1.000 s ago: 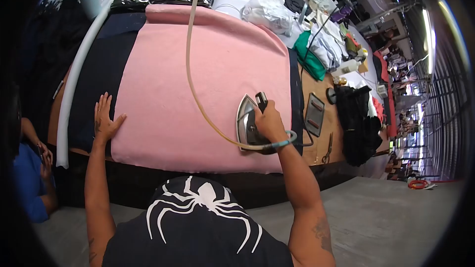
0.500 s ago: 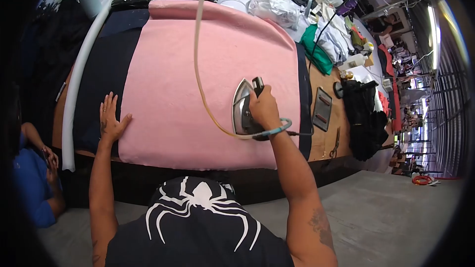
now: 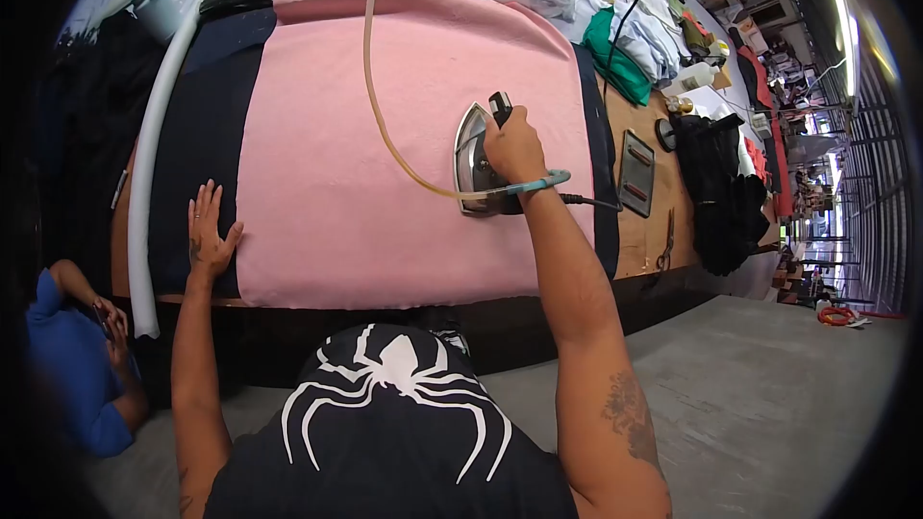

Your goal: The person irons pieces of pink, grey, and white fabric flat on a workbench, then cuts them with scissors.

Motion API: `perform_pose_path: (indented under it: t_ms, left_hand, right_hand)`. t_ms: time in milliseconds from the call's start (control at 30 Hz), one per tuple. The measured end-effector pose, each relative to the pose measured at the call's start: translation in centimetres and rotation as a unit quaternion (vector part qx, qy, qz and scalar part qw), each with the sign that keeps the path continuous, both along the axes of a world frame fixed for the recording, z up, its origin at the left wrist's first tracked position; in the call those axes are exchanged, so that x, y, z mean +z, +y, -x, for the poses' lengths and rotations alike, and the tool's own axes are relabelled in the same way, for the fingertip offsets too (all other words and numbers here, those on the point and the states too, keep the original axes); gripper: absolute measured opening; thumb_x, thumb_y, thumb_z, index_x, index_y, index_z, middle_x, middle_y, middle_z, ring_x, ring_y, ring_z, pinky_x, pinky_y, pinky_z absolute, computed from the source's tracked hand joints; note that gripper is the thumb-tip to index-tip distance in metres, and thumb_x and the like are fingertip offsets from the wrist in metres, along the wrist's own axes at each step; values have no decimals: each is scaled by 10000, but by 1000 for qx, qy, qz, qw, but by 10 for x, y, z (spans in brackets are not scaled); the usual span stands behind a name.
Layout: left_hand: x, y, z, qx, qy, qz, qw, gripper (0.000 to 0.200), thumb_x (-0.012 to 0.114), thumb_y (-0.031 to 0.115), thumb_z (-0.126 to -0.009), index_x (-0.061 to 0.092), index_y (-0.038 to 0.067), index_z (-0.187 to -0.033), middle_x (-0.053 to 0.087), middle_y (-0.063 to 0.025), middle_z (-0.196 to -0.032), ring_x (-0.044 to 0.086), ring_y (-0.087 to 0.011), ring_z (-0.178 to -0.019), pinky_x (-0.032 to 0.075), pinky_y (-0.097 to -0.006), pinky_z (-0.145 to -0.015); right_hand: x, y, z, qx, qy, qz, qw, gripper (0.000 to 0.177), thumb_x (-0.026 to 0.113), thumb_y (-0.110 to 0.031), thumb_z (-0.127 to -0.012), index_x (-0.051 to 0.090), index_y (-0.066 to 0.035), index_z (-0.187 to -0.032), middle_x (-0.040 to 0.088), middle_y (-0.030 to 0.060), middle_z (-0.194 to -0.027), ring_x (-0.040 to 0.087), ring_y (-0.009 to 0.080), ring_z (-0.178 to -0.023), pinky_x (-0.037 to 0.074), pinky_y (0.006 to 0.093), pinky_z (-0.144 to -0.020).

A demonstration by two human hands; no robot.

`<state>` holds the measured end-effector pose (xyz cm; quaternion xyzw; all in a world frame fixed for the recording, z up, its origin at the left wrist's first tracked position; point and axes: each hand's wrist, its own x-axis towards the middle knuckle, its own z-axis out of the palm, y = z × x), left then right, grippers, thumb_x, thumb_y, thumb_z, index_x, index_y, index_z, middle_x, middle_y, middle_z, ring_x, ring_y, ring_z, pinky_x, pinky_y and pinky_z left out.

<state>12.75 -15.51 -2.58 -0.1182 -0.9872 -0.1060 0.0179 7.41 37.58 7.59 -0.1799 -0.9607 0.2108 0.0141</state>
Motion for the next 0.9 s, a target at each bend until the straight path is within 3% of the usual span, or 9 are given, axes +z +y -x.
perform_pose_path:
  t_ms: [267,633,733,900]
  left_hand:
    - [9,9,-4,5,11,-13,1000,916,645,609,-849,412,-10,-1484,335,-205,-1587,265,-351,-1497,138,-504,-1237]
    - [14,15,-3,30,-12,2,999,897,610,619,-861,397,17,-1492,311,-186,-1599,234,-345,-1507,127,-495,-1244]
    - [7,10,-1,19,-3,23,1000,887,576,626,-878,389,22,-1501,309,-187,-1600,229,-348,-1508,125,-496,-1241]
    - [5,10,0,17,-1,20,1000,870,555,616,-894,386,18,-1503,310,-191,-1599,231,-351,-1507,125,-498,-1239]
  right_hand:
    - [2,-1,0,7,-5,-7,1000,454,583,-349,-968,482,72,-1106,654,378,-939,645,539,-924,515,556,-804]
    - [17,-6,8,-20,-68,20,997,629,467,-517,-995,497,100,-1115,658,377,-1008,655,522,-984,515,550,-877]
    - [14,0,18,-7,-71,18,997,676,475,-546,-981,537,115,-1111,653,382,-1018,641,512,-1032,500,529,-912]
    - [2,2,29,-38,-38,87,995,672,503,-528,-977,558,134,-1085,649,395,-999,663,506,-977,521,526,-874]
